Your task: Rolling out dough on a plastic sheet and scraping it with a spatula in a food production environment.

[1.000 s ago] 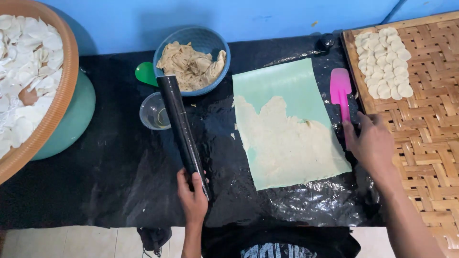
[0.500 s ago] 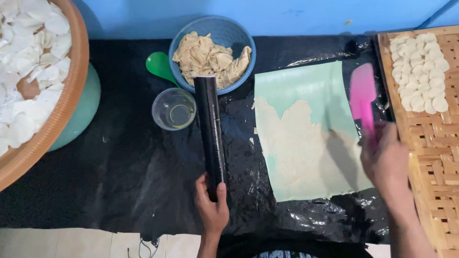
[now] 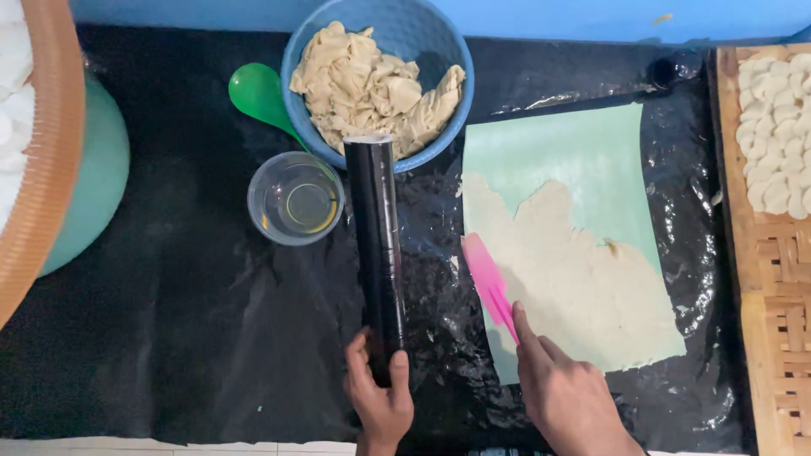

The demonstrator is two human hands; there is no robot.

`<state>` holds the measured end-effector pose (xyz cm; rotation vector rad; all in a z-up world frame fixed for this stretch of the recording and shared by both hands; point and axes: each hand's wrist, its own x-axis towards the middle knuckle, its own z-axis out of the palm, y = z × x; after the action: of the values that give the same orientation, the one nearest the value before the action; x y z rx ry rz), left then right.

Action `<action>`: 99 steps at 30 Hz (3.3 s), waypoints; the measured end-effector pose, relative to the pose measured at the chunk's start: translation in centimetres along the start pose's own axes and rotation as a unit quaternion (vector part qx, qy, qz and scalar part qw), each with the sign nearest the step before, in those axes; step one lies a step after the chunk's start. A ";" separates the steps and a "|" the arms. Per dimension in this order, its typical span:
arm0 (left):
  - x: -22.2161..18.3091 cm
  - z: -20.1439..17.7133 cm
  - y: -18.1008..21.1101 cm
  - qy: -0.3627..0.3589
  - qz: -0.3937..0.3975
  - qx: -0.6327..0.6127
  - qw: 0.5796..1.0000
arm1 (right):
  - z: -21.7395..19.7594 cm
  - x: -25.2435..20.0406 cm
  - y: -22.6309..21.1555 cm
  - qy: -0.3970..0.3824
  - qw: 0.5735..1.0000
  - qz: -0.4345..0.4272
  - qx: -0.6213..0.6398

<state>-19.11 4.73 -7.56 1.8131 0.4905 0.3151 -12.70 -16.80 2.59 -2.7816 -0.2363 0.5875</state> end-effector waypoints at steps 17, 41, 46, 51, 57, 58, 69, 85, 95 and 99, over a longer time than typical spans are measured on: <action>-0.3 0.7 -0.8 0.022 -0.032 -0.001 0.999 | -0.2 1.1 0.2 0.067 0.997 -0.025 0.042; 0.5 0.7 0.8 0.036 -0.001 0.010 0.999 | -2.1 5.5 -1.0 0.137 0.974 -0.052 0.171; 0.4 0.7 0.7 0.034 0.017 -0.006 0.999 | -2.2 7.0 -1.1 0.139 0.976 -0.063 0.157; 0.4 0.7 1.0 0.027 0.018 -0.015 0.999 | -1.4 7.2 -1.0 0.115 0.984 -0.067 0.123; 0.5 0.7 0.3 0.021 0.015 0.000 1.000 | -0.8 6.3 0.2 0.105 0.966 -0.102 0.214; 0.5 0.6 0.5 0.020 0.015 0.001 1.000 | -1.2 5.9 0.3 0.105 0.966 -0.102 0.215; 0.3 0.6 0.2 0.029 -0.012 0.005 0.999 | -3.8 -0.1 7.4 0.008 0.924 0.141 0.355; 0.5 0.8 0.4 0.043 0.079 0.004 0.996 | -0.8 -3.6 7.9 0.062 0.983 -0.021 0.172; 0.8 0.8 0.6 0.037 0.077 0.002 0.996 | -0.8 -4.9 6.1 0.132 0.982 -0.059 0.118; 0.8 0.0 1.9 0.008 0.137 0.037 0.990 | -0.7 -4.4 8.4 0.149 0.970 0.092 0.169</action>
<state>-18.05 4.66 -5.83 1.9552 0.2646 0.5052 -15.58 -25.91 2.22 -2.5247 0.1725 0.2162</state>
